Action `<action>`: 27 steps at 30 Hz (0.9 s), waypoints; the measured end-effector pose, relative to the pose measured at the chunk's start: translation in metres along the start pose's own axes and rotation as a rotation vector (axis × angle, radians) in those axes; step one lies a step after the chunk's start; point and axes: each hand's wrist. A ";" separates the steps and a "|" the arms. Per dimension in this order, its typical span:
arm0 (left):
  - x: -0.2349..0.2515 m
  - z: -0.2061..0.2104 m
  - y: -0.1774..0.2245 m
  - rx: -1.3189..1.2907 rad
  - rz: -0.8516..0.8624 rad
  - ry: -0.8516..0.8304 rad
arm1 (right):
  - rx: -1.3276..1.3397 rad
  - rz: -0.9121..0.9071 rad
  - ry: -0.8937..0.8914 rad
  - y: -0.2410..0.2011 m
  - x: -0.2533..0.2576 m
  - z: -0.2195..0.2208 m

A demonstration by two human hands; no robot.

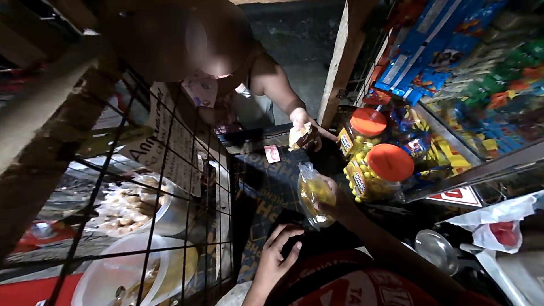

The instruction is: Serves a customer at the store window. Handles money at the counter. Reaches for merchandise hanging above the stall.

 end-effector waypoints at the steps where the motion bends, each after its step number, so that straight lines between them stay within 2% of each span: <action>1: 0.000 -0.001 0.000 -0.009 0.000 -0.006 | -0.005 0.001 0.003 0.000 0.000 0.001; 20: 0.003 -0.004 -0.003 -0.059 0.025 -0.054 | -0.055 0.000 0.024 -0.006 -0.004 0.008; 27: 0.003 -0.004 -0.002 -0.076 0.021 -0.067 | -0.080 -0.008 0.097 -0.008 0.030 -0.004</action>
Point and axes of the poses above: each hand's wrist, its own x-axis towards the middle knuckle, its own z-axis out of the palm, y = z × x, and after that the axes turned 9 degrees about -z, right-handed
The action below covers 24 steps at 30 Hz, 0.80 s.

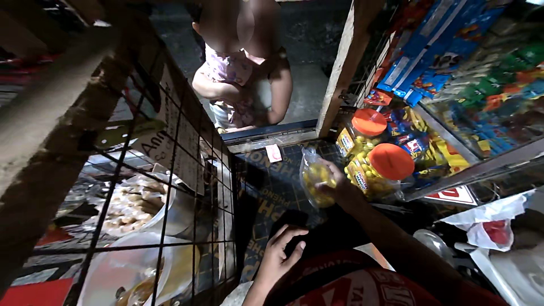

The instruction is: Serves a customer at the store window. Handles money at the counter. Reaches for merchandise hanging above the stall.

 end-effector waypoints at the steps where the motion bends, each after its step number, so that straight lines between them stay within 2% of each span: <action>1: 0.000 0.000 0.000 0.002 0.004 0.000 | -0.005 -0.004 0.027 0.000 0.009 0.000; 5: 0.000 0.000 -0.002 0.007 0.018 0.001 | -0.185 -0.098 0.102 0.011 0.046 0.004; 8: 0.000 0.000 -0.002 0.011 0.018 0.006 | -0.377 -0.015 0.046 0.010 0.061 0.009; 11: 0.000 0.000 -0.002 0.005 0.007 0.007 | -0.592 0.013 -0.047 0.012 0.056 0.014; 13: 0.000 0.000 -0.002 -0.006 -0.002 0.008 | -0.628 -0.110 0.032 0.014 0.040 0.015; 14: -0.001 0.000 -0.001 -0.009 -0.006 0.007 | -0.573 -0.218 0.124 0.018 0.031 0.016; 16: 0.000 0.000 -0.001 -0.016 -0.003 0.009 | -0.369 -0.271 0.241 0.019 0.015 0.015; 18: -0.001 0.000 -0.002 -0.024 -0.001 0.013 | -0.120 -0.205 0.321 0.021 0.009 0.013; 21: -0.001 0.001 -0.001 -0.029 -0.001 0.011 | 0.317 0.027 0.402 0.023 0.020 0.010; 24: -0.001 0.000 0.000 -0.025 0.003 0.015 | 0.500 0.143 0.485 0.025 0.034 0.005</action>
Point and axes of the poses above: each hand's wrist, its own x-axis towards the middle knuckle, its own z-axis out of the palm, y = z × x, and after that the axes turned 9 degrees about -z, right-handed
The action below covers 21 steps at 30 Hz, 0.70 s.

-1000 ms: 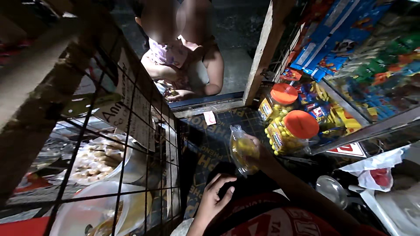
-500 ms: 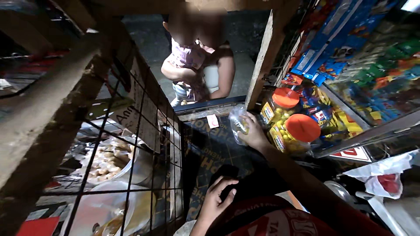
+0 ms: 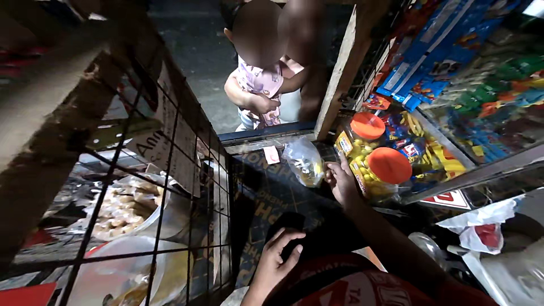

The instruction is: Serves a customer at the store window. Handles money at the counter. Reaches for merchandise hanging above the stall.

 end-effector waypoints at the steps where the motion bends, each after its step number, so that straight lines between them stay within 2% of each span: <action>1: 0.000 0.000 0.000 0.001 0.000 0.003 | 0.010 0.014 0.023 -0.001 0.003 0.002; 9: -0.001 0.000 -0.003 -0.008 0.015 0.002 | 0.013 0.021 0.027 0.001 0.006 0.004; 11: 0.000 -0.001 -0.002 -0.010 0.010 -0.006 | -0.044 -0.079 -0.039 0.001 -0.002 -0.001; 13: 0.001 -0.001 -0.002 -0.014 0.002 -0.012 | -0.142 -0.273 -0.112 0.004 -0.018 -0.006; 18: 0.002 -0.002 -0.004 -0.027 0.010 -0.019 | -0.410 -0.831 -0.585 0.032 -0.068 -0.020; 20: 0.002 -0.001 -0.005 -0.045 0.014 -0.012 | -0.483 -0.880 -0.813 0.040 -0.079 -0.014; 21: 0.001 -0.001 -0.005 -0.045 0.009 -0.005 | -0.483 -0.801 -0.914 0.040 -0.081 -0.011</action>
Point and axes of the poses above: each hand's wrist, its own x-axis towards the middle knuckle, its own z-axis out of the palm, y = z × x, and after that the axes turned 9 degrees about -z, right-handed
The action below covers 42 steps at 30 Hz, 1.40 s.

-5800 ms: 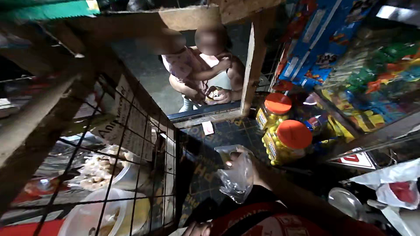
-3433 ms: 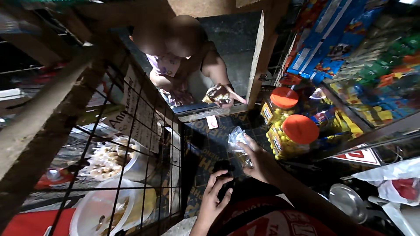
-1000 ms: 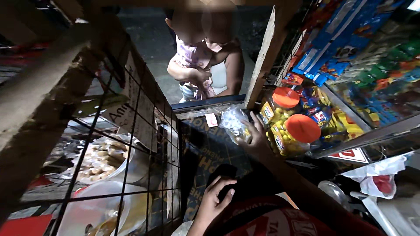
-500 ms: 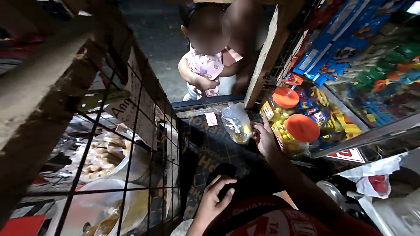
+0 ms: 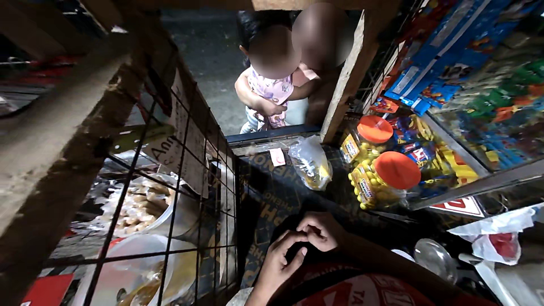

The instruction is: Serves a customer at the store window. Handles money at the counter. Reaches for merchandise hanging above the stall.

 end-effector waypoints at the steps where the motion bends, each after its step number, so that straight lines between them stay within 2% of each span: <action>1: 0.000 0.000 0.000 0.003 -0.005 0.007 | 0.050 0.052 -0.055 0.001 0.002 0.001; 5: -0.001 0.000 0.003 0.026 -0.028 0.005 | 0.156 0.304 -0.119 0.002 0.014 -0.009; 9: -0.001 0.000 0.002 0.037 -0.025 0.013 | 0.229 0.168 -0.080 0.012 0.008 -0.005; 12: -0.003 0.004 0.004 0.071 0.027 0.097 | 0.116 0.060 -0.106 0.015 0.003 0.001; 14: -0.001 0.009 0.007 0.254 0.112 0.214 | -0.073 0.030 -0.159 0.007 0.003 0.004; 16: 0.005 0.012 0.017 0.495 0.179 0.255 | -0.162 0.077 -0.254 -0.005 0.006 0.001; 20: 0.025 0.022 0.033 0.727 0.189 0.142 | -0.230 0.021 -0.208 -0.016 0.003 0.001; 23: 0.033 0.035 0.034 0.798 0.130 0.137 | -0.128 0.162 -0.222 -0.026 0.008 -0.007; 26: 0.037 0.045 0.043 0.799 0.056 0.158 | -0.001 0.203 -0.239 -0.017 0.002 -0.009; 27: 0.039 0.048 0.047 0.809 0.038 0.153 | 0.108 0.298 -0.231 -0.017 0.001 -0.010; 29: 0.044 0.054 0.056 0.828 0.014 0.129 | 0.340 0.510 -0.077 -0.017 0.001 -0.006; 31: 0.048 0.058 0.063 0.850 -0.021 0.123 | 0.372 0.537 0.001 -0.020 -0.001 -0.005; 33: 0.050 0.061 0.070 0.847 -0.089 0.115 | 0.375 0.569 0.003 -0.019 0.000 -0.003; 35: 0.051 0.064 0.077 0.834 -0.168 0.105 | 0.287 0.513 -0.062 -0.020 0.002 -0.006; 38: 0.048 0.065 0.080 0.814 -0.235 0.103 | 0.135 0.328 -0.157 -0.022 0.004 -0.012; 42: 0.044 0.061 0.065 0.677 -0.150 0.131 | 0.014 0.160 -0.157 -0.021 -0.002 -0.013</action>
Point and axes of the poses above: each hand's wrist, its own x-axis towards the middle knuckle, its own z-axis out of the palm, y = z × x, and after that the axes turned 9 degrees about -z, right-handed
